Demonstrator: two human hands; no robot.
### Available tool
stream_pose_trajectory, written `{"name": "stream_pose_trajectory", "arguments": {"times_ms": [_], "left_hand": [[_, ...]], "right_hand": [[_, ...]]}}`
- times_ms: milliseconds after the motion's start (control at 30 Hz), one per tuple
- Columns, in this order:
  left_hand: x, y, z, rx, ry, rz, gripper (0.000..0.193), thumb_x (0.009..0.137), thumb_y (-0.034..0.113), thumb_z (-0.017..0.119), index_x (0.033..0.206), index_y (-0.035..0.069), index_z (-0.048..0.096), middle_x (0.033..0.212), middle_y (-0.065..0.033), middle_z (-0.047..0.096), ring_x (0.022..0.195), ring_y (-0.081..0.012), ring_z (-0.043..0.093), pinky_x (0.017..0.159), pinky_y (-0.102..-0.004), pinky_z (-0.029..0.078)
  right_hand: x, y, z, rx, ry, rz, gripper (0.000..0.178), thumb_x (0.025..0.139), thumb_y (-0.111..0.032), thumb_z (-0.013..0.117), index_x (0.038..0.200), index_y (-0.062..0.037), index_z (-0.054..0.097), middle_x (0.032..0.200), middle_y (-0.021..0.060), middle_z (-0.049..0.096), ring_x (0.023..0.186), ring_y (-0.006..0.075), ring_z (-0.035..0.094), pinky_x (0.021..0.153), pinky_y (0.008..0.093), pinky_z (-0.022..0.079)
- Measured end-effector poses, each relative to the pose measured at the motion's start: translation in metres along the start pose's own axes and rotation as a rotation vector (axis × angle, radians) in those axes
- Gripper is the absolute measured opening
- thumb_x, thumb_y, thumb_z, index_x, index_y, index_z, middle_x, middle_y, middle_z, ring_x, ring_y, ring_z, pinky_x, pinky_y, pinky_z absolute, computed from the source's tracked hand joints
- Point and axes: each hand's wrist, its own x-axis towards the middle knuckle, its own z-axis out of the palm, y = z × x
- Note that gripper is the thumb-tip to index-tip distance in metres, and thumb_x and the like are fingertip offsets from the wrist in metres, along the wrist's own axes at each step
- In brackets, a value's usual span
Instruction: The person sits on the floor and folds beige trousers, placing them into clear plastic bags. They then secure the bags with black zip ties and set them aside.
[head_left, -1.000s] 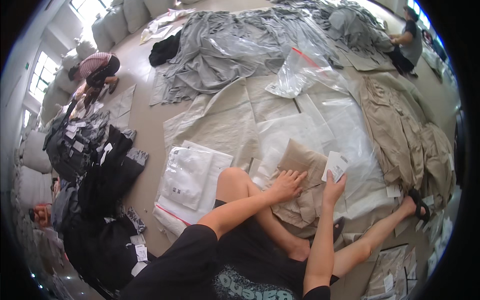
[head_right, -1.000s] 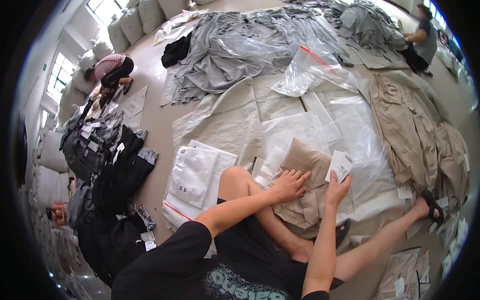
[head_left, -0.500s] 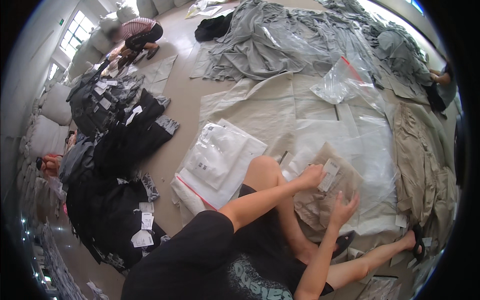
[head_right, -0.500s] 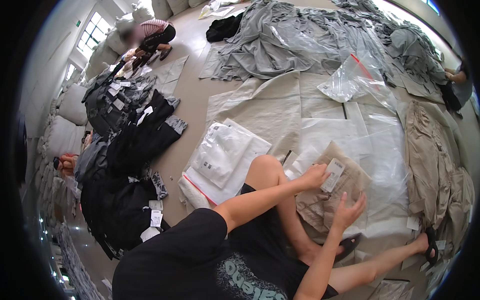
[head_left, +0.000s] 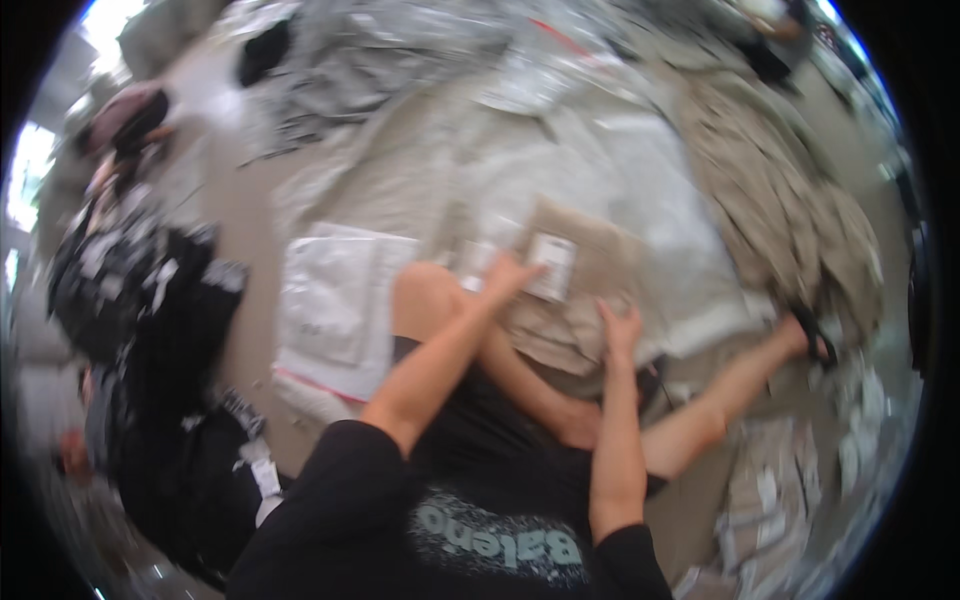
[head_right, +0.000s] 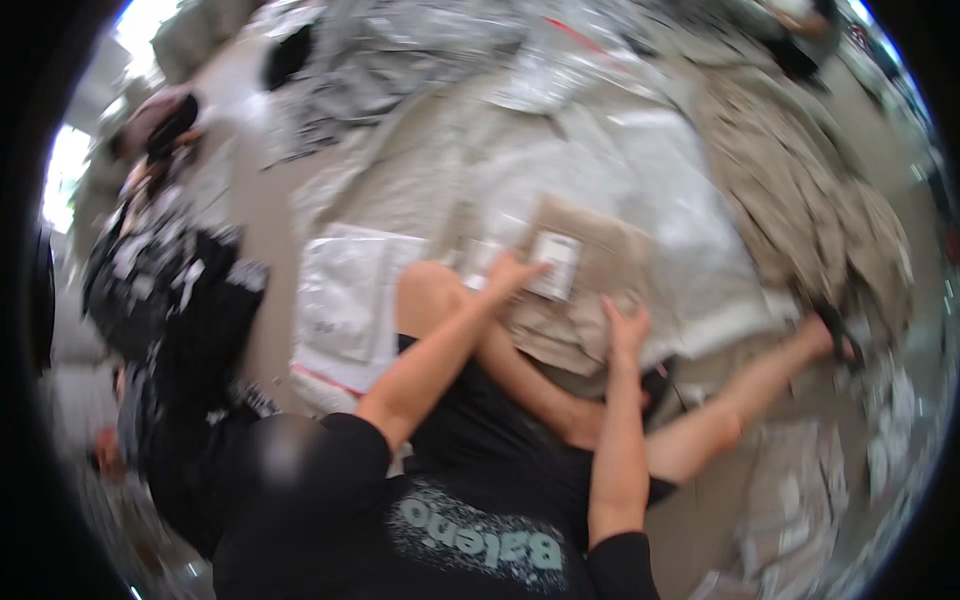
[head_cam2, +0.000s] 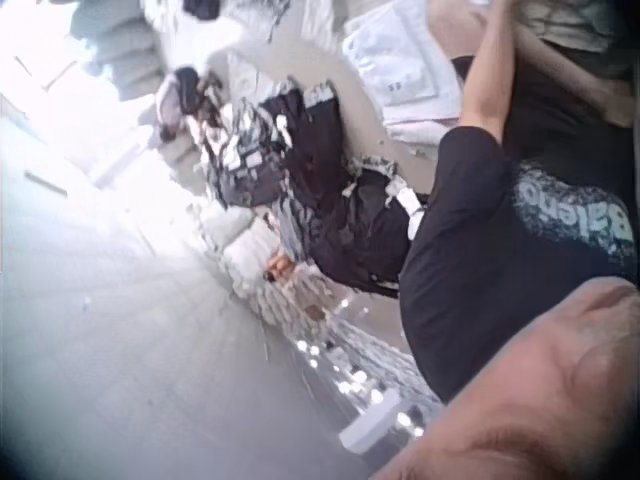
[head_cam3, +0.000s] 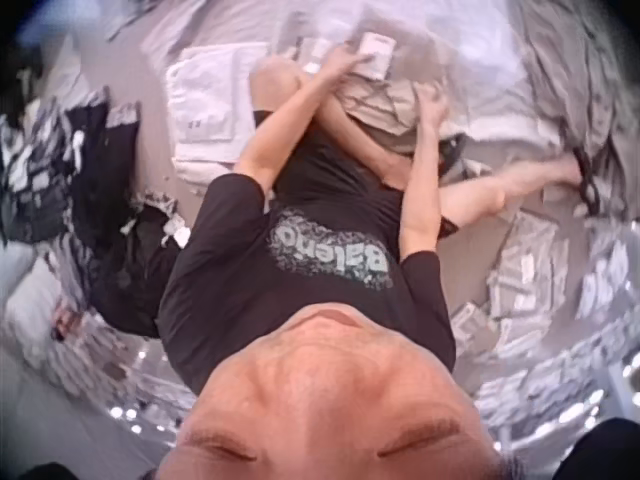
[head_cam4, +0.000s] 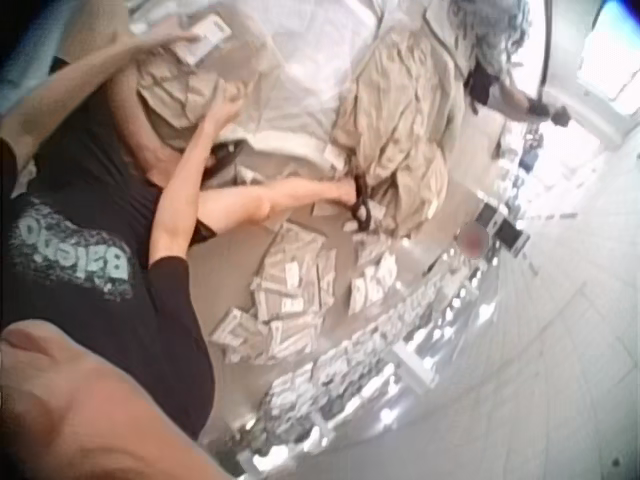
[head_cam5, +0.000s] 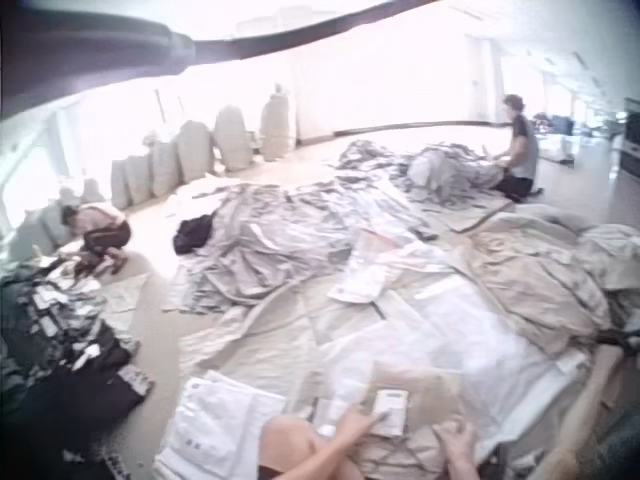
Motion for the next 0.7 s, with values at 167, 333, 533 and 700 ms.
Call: {"name": "stream_pose_trajectory", "arguments": {"times_ms": [167,333,533,700], "left_hand": [[-0.026,0.045,-0.028,-0.193,-0.236,0.046,0.077,0.076,0.050,0.095,0.113,-0.013,0.069,0.102,-0.0212,0.077,0.091,-0.0238,0.076,0.075,-0.0386,0.060],[-0.035,0.056,-0.034,-0.281,-0.357,0.079,0.085,0.081,0.035,0.094,0.140,-0.012,0.054,0.129,-0.0239,0.071,0.107,-0.0274,0.074,0.089,-0.0386,0.061],[-0.047,0.049,-0.007,0.125,-0.147,0.319,0.074,0.084,0.040,0.086,0.126,-0.012,0.054,0.102,-0.0307,0.075,0.099,-0.0426,0.075,0.084,-0.0508,0.059],[-0.080,0.073,-0.001,0.308,-0.090,0.354,0.059,0.092,0.035,0.076,0.121,-0.012,0.055,0.101,-0.0357,0.073,0.094,-0.0506,0.073,0.084,-0.0554,0.058]], "right_hand": [[-0.015,-0.031,-0.029,0.214,-0.048,0.094,0.090,0.076,-0.036,0.098,0.140,0.0092,0.053,0.126,0.0253,0.072,0.115,0.0300,0.070,0.099,0.0420,0.056],[-0.009,-0.019,-0.030,-0.158,-0.049,-0.003,0.112,0.066,-0.038,0.101,0.147,0.0114,0.041,0.127,0.0312,0.071,0.118,0.0406,0.072,0.102,0.0438,0.056],[0.006,0.005,-0.024,-0.086,-0.021,0.014,0.089,0.066,-0.028,0.097,0.134,0.0110,0.055,0.124,0.0312,0.073,0.115,0.0431,0.072,0.100,0.0456,0.056],[-0.020,-0.032,-0.010,-0.090,0.105,-0.091,0.074,0.076,-0.019,0.085,0.136,0.0104,0.055,0.122,0.0322,0.072,0.116,0.0462,0.071,0.100,0.0466,0.055]]}}
